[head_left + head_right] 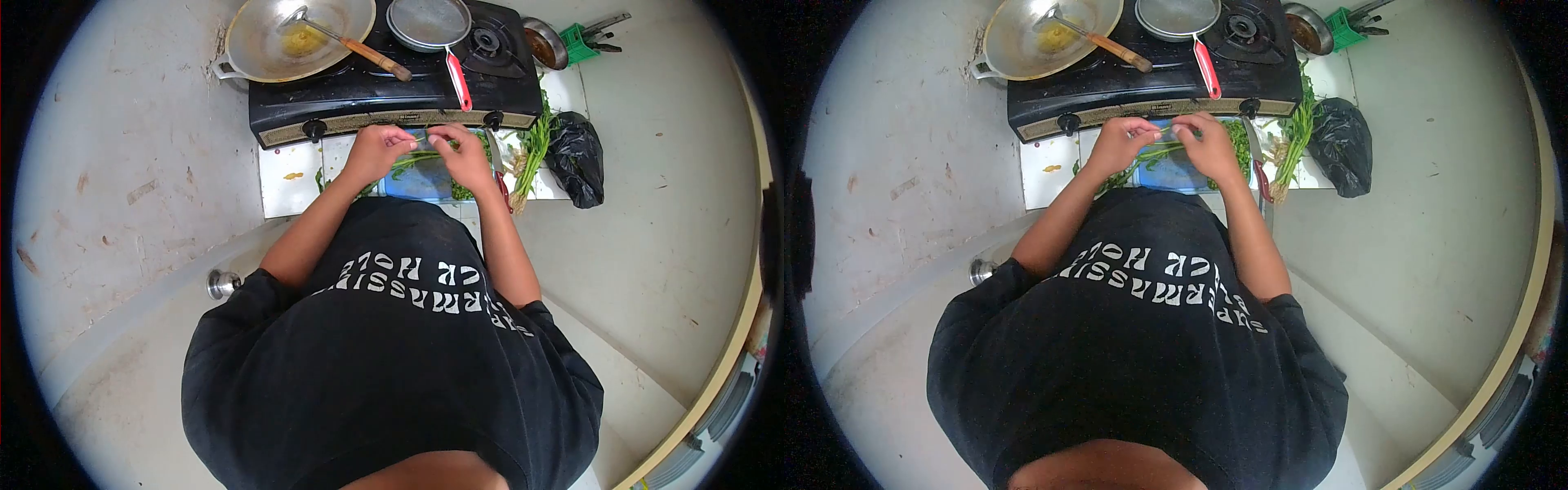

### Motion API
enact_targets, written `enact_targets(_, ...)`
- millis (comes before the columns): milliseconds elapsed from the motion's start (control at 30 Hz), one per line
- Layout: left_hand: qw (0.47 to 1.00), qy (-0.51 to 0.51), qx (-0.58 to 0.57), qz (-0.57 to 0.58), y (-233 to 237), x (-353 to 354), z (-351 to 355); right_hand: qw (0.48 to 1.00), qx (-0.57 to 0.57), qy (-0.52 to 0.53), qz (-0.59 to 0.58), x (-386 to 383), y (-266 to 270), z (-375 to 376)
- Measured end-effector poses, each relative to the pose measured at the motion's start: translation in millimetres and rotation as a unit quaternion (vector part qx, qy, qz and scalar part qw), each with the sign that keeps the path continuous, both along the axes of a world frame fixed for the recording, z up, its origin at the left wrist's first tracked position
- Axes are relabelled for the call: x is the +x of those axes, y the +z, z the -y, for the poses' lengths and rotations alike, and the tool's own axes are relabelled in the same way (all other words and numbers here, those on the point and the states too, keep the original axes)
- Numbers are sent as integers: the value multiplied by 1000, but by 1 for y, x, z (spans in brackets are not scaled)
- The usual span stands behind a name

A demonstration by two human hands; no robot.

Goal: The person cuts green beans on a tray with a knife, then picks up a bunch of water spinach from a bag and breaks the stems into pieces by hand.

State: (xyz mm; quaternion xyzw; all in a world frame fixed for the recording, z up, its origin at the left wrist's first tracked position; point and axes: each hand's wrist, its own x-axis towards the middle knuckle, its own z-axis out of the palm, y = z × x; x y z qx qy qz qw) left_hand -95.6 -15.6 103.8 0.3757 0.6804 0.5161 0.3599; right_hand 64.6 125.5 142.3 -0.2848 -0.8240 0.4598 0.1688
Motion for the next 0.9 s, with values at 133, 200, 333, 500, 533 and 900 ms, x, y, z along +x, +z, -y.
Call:
enact_targets(133, 999, -28, -1, -21, 6, 1, 3, 998, -12, 61, 1, 3, 0, 5)
enact_targets(200, 999, -43, -16, -15, 7, 2, 7, 998, -10, 63, 13, 5, -4, 7)
enact_targets(333, 999, -36, -14, -7, -9, 2, 16, 999, -41, 23, 20, 13, -9, 13)
enact_targets(500, 999, 16, -18, 24, -40, -12, 31, 998, -33, -33, 42, 23, -25, 3)
enact_targets(533, 997, 52, -58, -16, -47, -15, 35, 998, -25, -41, 31, 22, -29, -3)
enact_targets(900, 895, -60, -73, -437, -80, 35, 19, 976, 55, -195, 79, 56, -97, -6)
